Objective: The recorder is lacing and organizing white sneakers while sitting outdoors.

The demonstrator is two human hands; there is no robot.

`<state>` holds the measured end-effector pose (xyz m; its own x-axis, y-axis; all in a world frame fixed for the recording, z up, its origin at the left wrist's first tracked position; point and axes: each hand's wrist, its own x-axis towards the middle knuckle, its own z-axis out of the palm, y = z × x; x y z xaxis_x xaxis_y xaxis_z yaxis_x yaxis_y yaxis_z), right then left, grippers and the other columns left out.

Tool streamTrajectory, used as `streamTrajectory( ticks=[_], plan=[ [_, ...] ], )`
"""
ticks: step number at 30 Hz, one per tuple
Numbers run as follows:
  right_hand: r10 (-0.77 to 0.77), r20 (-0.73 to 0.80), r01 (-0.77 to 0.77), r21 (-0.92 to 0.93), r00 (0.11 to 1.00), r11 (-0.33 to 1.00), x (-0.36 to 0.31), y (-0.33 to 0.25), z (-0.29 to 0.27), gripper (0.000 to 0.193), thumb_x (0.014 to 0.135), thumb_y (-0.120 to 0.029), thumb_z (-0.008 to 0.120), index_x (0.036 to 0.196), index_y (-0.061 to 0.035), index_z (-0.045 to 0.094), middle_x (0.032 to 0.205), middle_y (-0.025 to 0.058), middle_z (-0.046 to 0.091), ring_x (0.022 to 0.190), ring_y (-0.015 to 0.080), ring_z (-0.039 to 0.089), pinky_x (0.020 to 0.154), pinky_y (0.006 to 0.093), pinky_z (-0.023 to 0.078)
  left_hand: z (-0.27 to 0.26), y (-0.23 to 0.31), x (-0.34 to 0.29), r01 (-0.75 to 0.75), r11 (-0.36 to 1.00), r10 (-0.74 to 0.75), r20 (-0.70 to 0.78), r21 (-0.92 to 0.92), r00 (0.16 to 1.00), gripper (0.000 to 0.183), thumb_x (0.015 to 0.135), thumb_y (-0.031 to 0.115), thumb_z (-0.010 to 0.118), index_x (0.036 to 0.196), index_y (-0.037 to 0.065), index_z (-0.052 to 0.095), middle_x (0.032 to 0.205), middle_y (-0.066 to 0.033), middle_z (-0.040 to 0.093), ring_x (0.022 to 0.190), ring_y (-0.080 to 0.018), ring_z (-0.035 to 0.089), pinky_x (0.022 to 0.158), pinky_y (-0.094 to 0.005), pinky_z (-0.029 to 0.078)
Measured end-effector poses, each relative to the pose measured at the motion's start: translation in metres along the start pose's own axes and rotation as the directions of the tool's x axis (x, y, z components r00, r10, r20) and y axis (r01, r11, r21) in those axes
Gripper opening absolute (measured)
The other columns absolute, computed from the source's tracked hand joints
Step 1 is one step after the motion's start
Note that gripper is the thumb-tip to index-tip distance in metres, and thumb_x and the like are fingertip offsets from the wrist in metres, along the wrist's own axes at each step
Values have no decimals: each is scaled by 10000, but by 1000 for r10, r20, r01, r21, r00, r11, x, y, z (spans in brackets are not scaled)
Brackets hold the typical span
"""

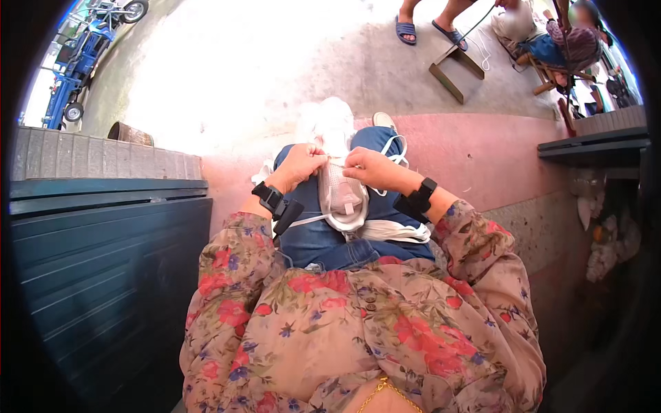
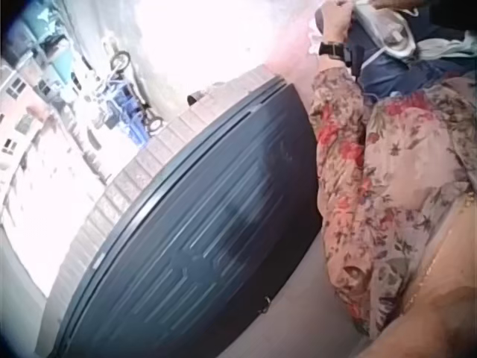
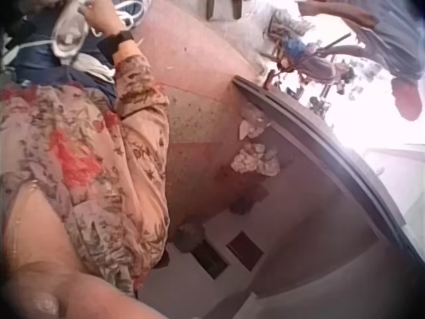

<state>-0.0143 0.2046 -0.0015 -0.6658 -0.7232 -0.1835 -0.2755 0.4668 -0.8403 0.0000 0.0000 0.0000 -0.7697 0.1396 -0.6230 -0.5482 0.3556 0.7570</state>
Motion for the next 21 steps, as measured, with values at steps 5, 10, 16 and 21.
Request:
streamTrajectory(
  ticks=[5,10,16,21],
  plan=[
    [72,68,-68,-64,995,996,-3,-18,8,262,804,-261,521,867,-26,618,748,193,586,748,341,569,692,392,447,6,-14,6,-194,968,215,-126,157,969,179,752,177,581,788,4,609,609,-31,565,516,-100,513,441,-236,395],
    [-50,45,56,-144,998,988,-18,-30,16,231,793,-256,521,770,-44,610,719,187,590,714,340,578,651,420,450,19,-18,7,-206,799,410,-262,565,873,239,725,205,581,808,-18,604,671,-173,593,625,-279,588,563,-367,454],
    [-58,54,65,-151,997,986,-25,-33,24,227,791,-250,521,773,-43,613,699,188,587,702,344,578,642,415,457,31,-5,14,-191,673,506,-257,714,823,209,719,184,545,726,-23,576,710,-220,587,675,-361,578,622,-421,465],
    [24,18,-24,-31,1000,999,-21,-28,21,246,794,-262,523,813,-37,620,730,186,590,717,346,576,651,404,454,4,5,20,-22,988,14,-51,-155,999,139,752,128,534,640,46,520,525,-43,473,439,-141,432,350,-262,326]
  ],
)
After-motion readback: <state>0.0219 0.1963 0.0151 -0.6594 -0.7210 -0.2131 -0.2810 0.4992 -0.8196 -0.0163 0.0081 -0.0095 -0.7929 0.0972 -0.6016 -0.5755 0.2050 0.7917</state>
